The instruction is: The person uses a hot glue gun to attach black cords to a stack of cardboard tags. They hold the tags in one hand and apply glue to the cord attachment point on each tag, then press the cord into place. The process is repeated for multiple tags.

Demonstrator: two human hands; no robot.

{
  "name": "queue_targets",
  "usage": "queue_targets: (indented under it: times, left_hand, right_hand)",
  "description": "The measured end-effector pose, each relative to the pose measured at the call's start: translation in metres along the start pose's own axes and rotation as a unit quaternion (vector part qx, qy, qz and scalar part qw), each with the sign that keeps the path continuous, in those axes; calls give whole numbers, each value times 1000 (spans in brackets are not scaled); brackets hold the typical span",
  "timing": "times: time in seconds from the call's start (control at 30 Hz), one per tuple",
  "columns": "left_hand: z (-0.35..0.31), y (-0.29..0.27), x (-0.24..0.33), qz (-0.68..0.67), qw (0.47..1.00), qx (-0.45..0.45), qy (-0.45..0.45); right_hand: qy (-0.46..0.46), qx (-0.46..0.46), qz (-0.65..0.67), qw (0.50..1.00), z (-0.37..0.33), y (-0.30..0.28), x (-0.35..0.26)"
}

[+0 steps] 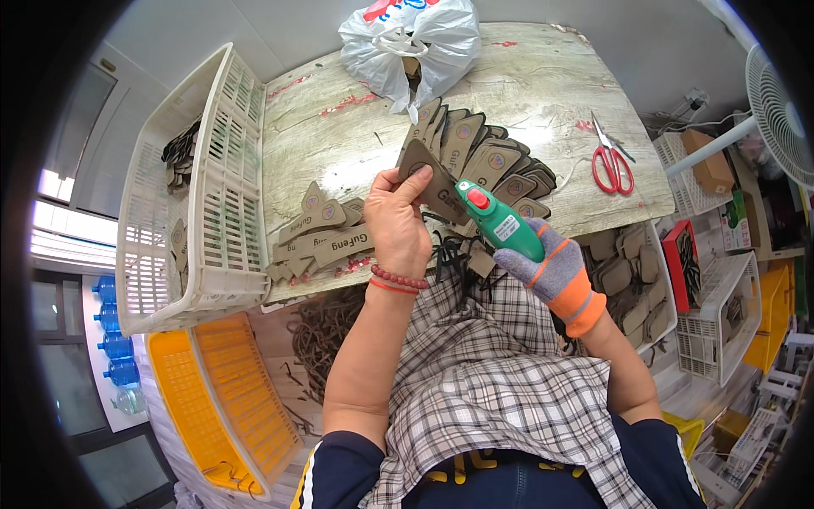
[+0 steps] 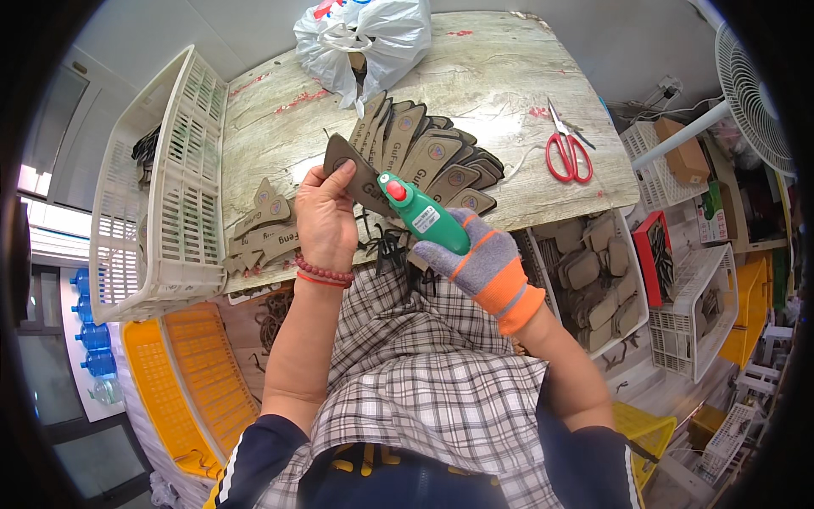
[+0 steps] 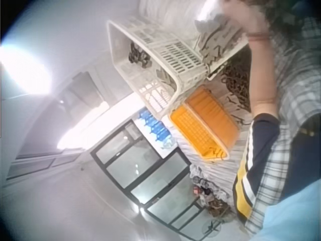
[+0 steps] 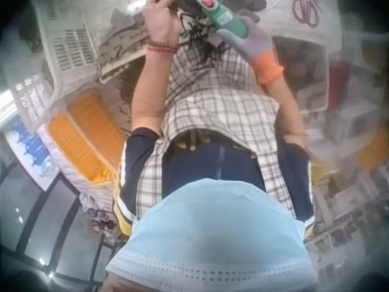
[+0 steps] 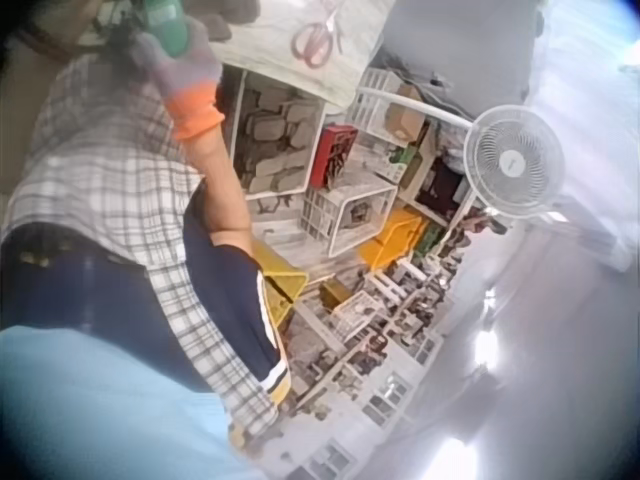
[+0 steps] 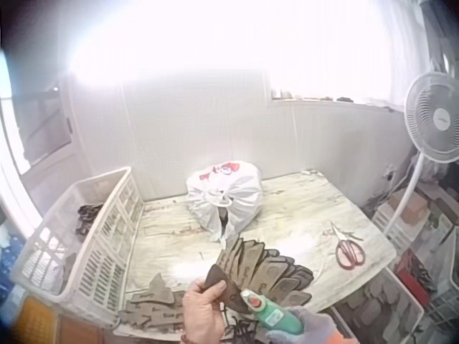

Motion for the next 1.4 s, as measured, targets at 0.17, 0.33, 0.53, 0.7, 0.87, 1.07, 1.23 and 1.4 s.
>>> queue_targets:
  times: [0.17, 0.33, 0.53, 0.7, 0.87, 1.07, 1.23, 1.4]
  left_hand:
    - [-8, 9, -3, -28, 999, 18, -9]
    - [-12, 11, -8, -34, 999, 6, -29]
    - [-18, 10, -11, -4, 999, -5, -41]
    - [-20, 6, -14, 33, 998, -16, -53]
    - [-4, -4, 8, 96, 995, 27, 30]
    - [4, -38, 32, -72, 989, 125, -34]
    - [-17, -39, 17, -76, 981, 114, -139]
    - [-22, -27, 8, -42, 996, 45, -68]
  right_hand:
    - [26, 0, 35, 999, 0, 1, 2]
    - [56, 5, 66, 996, -1, 2, 0]
    - [42, 21, 41, 998, 0, 4, -1]
    - [79, 22, 76, 994, 5, 6, -2]
    - [70, 39, 98, 992, 4, 0, -4]
    - [50, 40, 60, 996, -9, -1, -4]
    - [54, 11, 20, 998, -14, 16, -3]
    - [75, -22, 10, 997, -14, 19, 0]
Point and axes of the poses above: each hand's wrist, its own z-axis towards the middle knuckle, its own y-axis out of the palm, x = y × z, the point moved 1 cm from there along z, towards the middle knuckle, and after that the axes turned 5 degrees about x, right-handed, at the moved point
